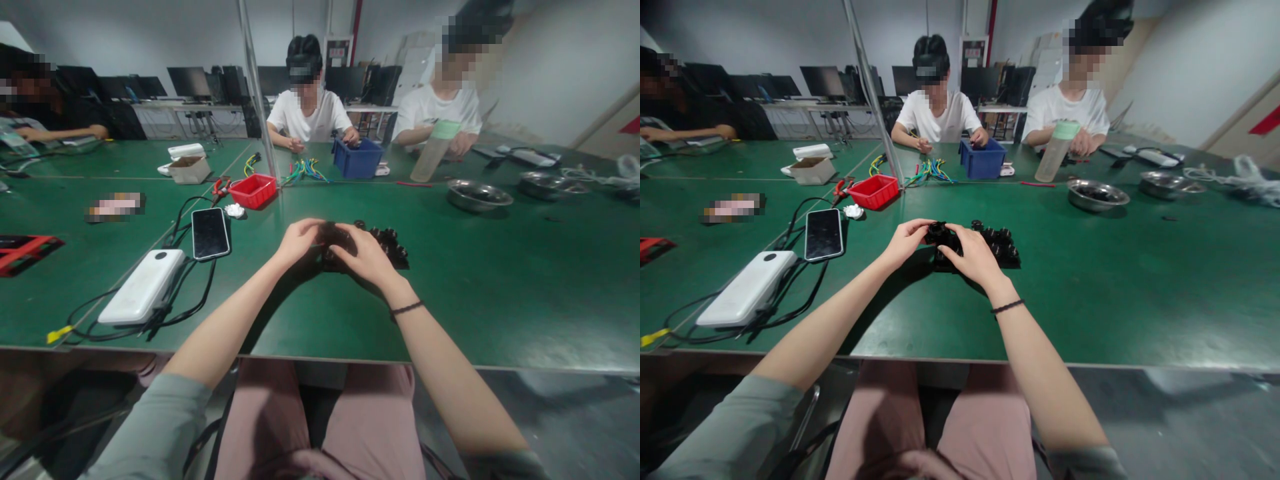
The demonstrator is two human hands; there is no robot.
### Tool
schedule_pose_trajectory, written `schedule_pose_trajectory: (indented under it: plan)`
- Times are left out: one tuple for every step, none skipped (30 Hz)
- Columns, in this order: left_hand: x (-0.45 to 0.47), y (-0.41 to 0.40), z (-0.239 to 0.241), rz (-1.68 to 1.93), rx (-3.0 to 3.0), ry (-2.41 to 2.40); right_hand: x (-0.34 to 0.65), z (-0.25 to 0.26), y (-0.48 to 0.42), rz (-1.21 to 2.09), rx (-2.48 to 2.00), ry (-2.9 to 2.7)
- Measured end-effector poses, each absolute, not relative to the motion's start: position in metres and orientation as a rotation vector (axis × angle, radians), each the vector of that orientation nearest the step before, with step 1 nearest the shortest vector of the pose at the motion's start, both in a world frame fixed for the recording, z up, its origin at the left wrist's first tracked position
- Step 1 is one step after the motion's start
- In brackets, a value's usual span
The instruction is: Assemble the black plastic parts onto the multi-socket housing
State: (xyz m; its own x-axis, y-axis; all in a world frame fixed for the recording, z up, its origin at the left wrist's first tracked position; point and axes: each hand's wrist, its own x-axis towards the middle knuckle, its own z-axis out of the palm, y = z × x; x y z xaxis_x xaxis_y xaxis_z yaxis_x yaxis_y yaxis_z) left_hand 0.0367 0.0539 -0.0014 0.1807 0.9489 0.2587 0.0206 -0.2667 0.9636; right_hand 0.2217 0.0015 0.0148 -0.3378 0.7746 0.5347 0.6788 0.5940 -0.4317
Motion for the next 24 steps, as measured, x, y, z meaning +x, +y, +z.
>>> schedule_pose_trajectory:
  plan:
    - [0.037,0.054,-0.001,1.237,1.466,0.978,0.222,0.015,0.001,0.172,-1.146,-2.101]
    - [0.038,0.053,0.001,1.233,1.416,0.991,0.221,0.015,0.001,0.175,-1.148,-2.103]
    - [0.039,0.053,0.002,1.23,1.367,1.006,0.221,0.015,0.001,0.178,-1.151,-2.104]
    - [0.04,0.052,0.003,1.231,1.32,1.022,0.221,0.015,0.001,0.18,-1.155,-2.104]
    - [0.041,0.052,0.004,1.231,1.276,1.04,0.221,0.015,0.001,0.18,-1.158,-2.104]
    - [0.042,0.051,0.005,1.23,1.234,1.059,0.221,0.016,0.001,0.181,-1.159,-2.105]
    - [0.042,0.051,0.006,1.227,1.195,1.077,0.221,0.016,0.001,0.181,-1.16,-2.107]
    - [0.042,0.051,0.007,1.222,1.161,1.097,0.221,0.016,0.001,0.181,-1.16,-2.109]
    - [0.042,0.05,0.007,1.213,1.133,1.117,0.221,0.016,0.001,0.18,-1.163,-2.111]
    - [0.042,0.05,0.007,1.202,1.11,1.135,0.221,0.016,0.001,0.176,-1.169,-2.112]
    - [0.041,0.05,0.007,1.19,1.093,1.148,0.221,0.015,0.001,0.168,-1.179,-2.11]
    - [0.041,0.05,0.007,1.179,1.078,1.158,0.221,0.015,0.001,0.158,-1.191,-2.107]
    - [0.04,0.05,0.006,1.168,1.067,1.165,0.221,0.015,0.001,0.146,-1.205,-2.103]
    - [0.04,0.05,0.006,1.161,1.058,1.169,0.221,0.015,0.001,0.136,-1.22,-2.098]
    - [0.039,0.05,0.006,1.158,1.05,1.172,0.222,0.015,0.002,0.125,-1.235,-2.091]
    - [0.039,0.05,0.006,1.156,1.043,1.175,0.222,0.015,0.002,0.115,-1.25,-2.083]
    - [0.04,0.05,0.006,1.153,1.038,1.177,0.222,0.015,0.003,0.105,-1.263,-2.074]
    - [0.04,0.049,0.007,1.149,1.035,1.178,0.223,0.015,0.004,0.093,-1.275,-2.063]
    - [0.04,0.049,0.007,1.144,1.032,1.18,0.224,0.015,0.005,0.084,-1.285,-2.048]
    - [0.04,0.049,0.008,1.137,1.03,1.183,0.225,0.016,0.006,0.076,-1.294,-2.029]
    - [0.04,0.049,0.008,1.129,1.03,1.188,0.226,0.017,0.007,0.073,-1.303,-2.005]
    - [0.04,0.049,0.009,1.122,1.032,1.193,0.228,0.017,0.008,0.073,-1.311,-1.978]
    - [0.04,0.049,0.009,1.114,1.034,1.196,0.229,0.018,0.008,0.075,-1.321,-1.948]
    - [0.039,0.049,0.009,1.108,1.038,1.197,0.231,0.019,0.009,0.077,-1.333,-1.917]
